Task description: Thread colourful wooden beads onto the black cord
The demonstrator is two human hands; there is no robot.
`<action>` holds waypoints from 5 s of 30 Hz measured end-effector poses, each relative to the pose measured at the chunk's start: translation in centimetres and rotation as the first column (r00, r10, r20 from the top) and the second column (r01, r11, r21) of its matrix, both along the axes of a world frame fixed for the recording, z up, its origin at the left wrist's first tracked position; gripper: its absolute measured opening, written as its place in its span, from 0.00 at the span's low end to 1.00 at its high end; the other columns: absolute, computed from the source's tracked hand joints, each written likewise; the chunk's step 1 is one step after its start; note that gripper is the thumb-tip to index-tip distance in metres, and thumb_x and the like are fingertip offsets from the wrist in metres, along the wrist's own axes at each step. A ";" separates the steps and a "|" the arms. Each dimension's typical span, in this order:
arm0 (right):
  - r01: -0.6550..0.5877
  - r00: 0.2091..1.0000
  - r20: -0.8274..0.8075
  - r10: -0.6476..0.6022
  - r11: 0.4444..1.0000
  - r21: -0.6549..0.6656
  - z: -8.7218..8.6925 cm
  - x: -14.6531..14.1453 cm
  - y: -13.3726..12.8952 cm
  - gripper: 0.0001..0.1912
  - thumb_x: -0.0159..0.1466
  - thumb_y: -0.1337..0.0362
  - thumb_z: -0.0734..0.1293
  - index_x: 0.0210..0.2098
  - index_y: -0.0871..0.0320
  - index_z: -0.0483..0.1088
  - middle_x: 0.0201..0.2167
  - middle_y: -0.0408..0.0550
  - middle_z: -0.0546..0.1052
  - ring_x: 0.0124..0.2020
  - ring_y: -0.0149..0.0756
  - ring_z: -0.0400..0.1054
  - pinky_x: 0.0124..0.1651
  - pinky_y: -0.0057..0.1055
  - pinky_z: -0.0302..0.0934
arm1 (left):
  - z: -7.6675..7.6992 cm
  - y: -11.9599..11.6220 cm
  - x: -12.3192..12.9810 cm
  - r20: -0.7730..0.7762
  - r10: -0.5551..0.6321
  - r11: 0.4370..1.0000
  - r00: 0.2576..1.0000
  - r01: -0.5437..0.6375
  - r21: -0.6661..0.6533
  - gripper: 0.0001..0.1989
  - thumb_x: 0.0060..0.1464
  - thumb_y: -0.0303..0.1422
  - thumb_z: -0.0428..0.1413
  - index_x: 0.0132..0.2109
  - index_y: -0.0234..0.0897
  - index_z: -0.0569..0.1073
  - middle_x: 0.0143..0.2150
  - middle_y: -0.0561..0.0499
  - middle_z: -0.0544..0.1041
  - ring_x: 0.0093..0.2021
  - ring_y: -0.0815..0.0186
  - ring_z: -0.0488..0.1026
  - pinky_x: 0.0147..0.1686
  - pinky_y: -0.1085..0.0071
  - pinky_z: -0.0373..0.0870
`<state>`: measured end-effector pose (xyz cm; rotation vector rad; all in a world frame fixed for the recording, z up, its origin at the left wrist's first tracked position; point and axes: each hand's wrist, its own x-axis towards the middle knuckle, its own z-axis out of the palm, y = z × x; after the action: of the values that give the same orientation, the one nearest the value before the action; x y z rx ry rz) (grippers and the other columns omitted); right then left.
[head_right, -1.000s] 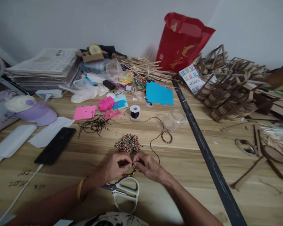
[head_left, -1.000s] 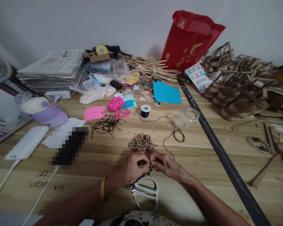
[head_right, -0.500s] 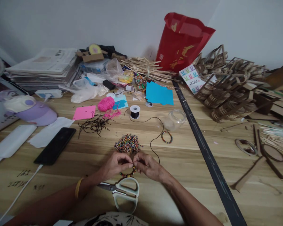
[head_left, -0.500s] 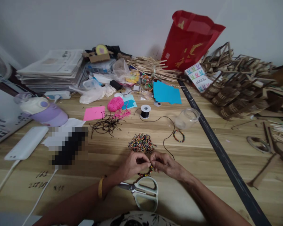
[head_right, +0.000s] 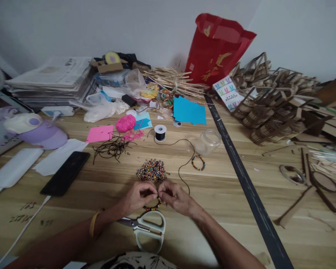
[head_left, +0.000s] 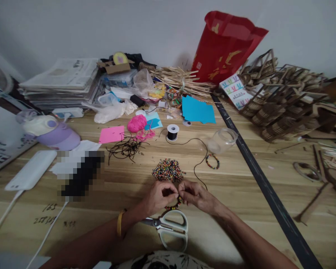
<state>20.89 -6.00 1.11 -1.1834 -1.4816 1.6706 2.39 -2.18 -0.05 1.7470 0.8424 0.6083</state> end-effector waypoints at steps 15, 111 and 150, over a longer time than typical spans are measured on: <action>0.057 0.996 0.066 -0.067 0.987 0.147 -0.9 -0.1 0.0 0.09 0.61 0.60 0.65 0.30 0.59 0.65 0.23 0.38 0.62 0.24 0.27 0.53 0.27 0.24 0.48 | 0.0 -0.1 0.0 -0.029 0.069 0.995 0.997 -0.066 0.078 0.06 0.48 0.25 0.54 0.28 0.30 0.76 0.25 0.49 0.77 0.25 0.70 0.69 0.27 0.78 0.63; -0.127 0.939 0.306 -0.157 0.669 0.733 -1.1 0.2 -0.2 0.06 0.69 0.66 0.59 0.38 0.57 0.66 0.31 0.47 0.73 0.31 0.32 0.68 0.35 0.27 0.64 | -0.5 0.4 -0.4 0.026 0.029 0.985 0.999 -0.024 -0.170 0.03 0.47 0.25 0.55 0.30 0.30 0.74 0.27 0.50 0.74 0.27 0.70 0.68 0.29 0.77 0.64; -0.036 0.997 0.079 0.026 0.991 0.132 -0.5 0.2 0.4 0.21 0.65 0.47 0.60 0.31 0.60 0.63 0.24 0.40 0.60 0.24 0.28 0.52 0.26 0.25 0.46 | -0.5 -0.8 0.1 0.011 0.113 0.905 0.994 -0.108 0.412 0.06 0.52 0.23 0.54 0.30 0.33 0.75 0.28 0.49 0.78 0.28 0.69 0.73 0.32 0.76 0.68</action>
<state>21.10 -5.63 0.61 -1.1692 -1.6406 1.5345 2.51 -3.02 -0.53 2.0944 0.8707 0.9030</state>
